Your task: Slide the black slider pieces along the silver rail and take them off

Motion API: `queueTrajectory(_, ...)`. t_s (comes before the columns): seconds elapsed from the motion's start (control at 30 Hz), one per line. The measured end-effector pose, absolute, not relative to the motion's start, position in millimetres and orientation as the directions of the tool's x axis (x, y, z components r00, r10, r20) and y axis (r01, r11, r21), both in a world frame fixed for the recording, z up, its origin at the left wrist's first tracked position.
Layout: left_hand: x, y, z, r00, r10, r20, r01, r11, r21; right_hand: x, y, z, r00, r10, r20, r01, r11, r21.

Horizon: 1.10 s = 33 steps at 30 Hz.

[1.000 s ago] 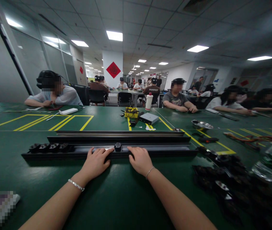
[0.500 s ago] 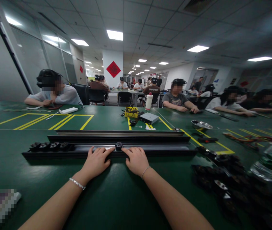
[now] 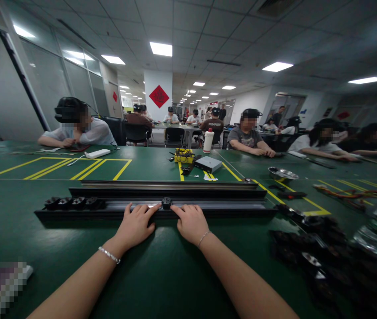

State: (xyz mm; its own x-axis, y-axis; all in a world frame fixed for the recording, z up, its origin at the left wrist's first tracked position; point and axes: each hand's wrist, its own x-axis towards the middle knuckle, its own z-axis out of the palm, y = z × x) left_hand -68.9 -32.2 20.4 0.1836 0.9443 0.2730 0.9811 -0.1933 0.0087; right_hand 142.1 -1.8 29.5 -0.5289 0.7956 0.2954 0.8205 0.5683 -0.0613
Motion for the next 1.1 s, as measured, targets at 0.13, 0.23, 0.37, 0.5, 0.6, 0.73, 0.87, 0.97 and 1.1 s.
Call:
queueTrajectory(0.13, -69.7, -32.2, 19.4, 0.198, 0.937, 0.287, 0.979, -0.205, -0.004, 141.9, -1.9, 31.8, -0.526, 0.803, 0.279, 0.828, 0.559, -0.049)
queueTrajectory(0.23, -69.6, -32.3, 19.7, 0.197, 0.936, 0.292, 0.979, -0.204, -0.008, 141.7, -1.7, 33.2, -0.526, 0.805, 0.276, 0.829, 0.557, -0.044)
queueTrajectory(0.37, -69.4, -32.5, 20.4, 0.197, 0.936, 0.292, 0.979, -0.205, -0.004, 141.6, -1.6, 34.0, -0.534, 0.800, 0.273, 0.824, 0.565, -0.043)
queueTrajectory(0.5, -69.0, -32.9, 21.2, 0.200, 0.935, 0.291, 0.978, -0.208, -0.005, 142.8, -0.9, 34.7, -0.526, 0.809, 0.262, 0.833, 0.553, -0.035)
queueTrajectory(0.6, -68.4, -33.1, 21.8, 0.200, 0.938, 0.284, 0.978, -0.207, -0.004, 144.8, 0.2, 35.0, -0.521, 0.815, 0.253, 0.838, 0.545, -0.032)
queueTrajectory(0.73, -68.8, -32.9, 21.5, 0.201, 0.936, 0.288, 0.978, -0.208, -0.005, 147.0, 2.3, 33.4, -0.527, 0.805, 0.273, 0.833, 0.553, -0.024)
queueTrajectory(0.87, -69.7, -32.9, 21.1, 0.201, 0.934, 0.297, 0.978, -0.209, -0.006, 148.3, 4.5, 30.9, -0.532, 0.799, 0.279, 0.828, 0.560, -0.026)
queueTrajectory(0.97, -69.8, -32.8, 21.1, 0.199, 0.936, 0.292, 0.978, -0.206, -0.006, 149.1, 5.8, 29.4, -0.539, 0.791, 0.290, 0.821, 0.570, -0.032)
queueTrajectory(1.1, -70.1, -32.3, 20.4, 0.200, 0.936, 0.290, 0.978, -0.209, -0.001, 149.9, 7.1, 27.9, -0.543, 0.786, 0.296, 0.816, 0.577, -0.038)
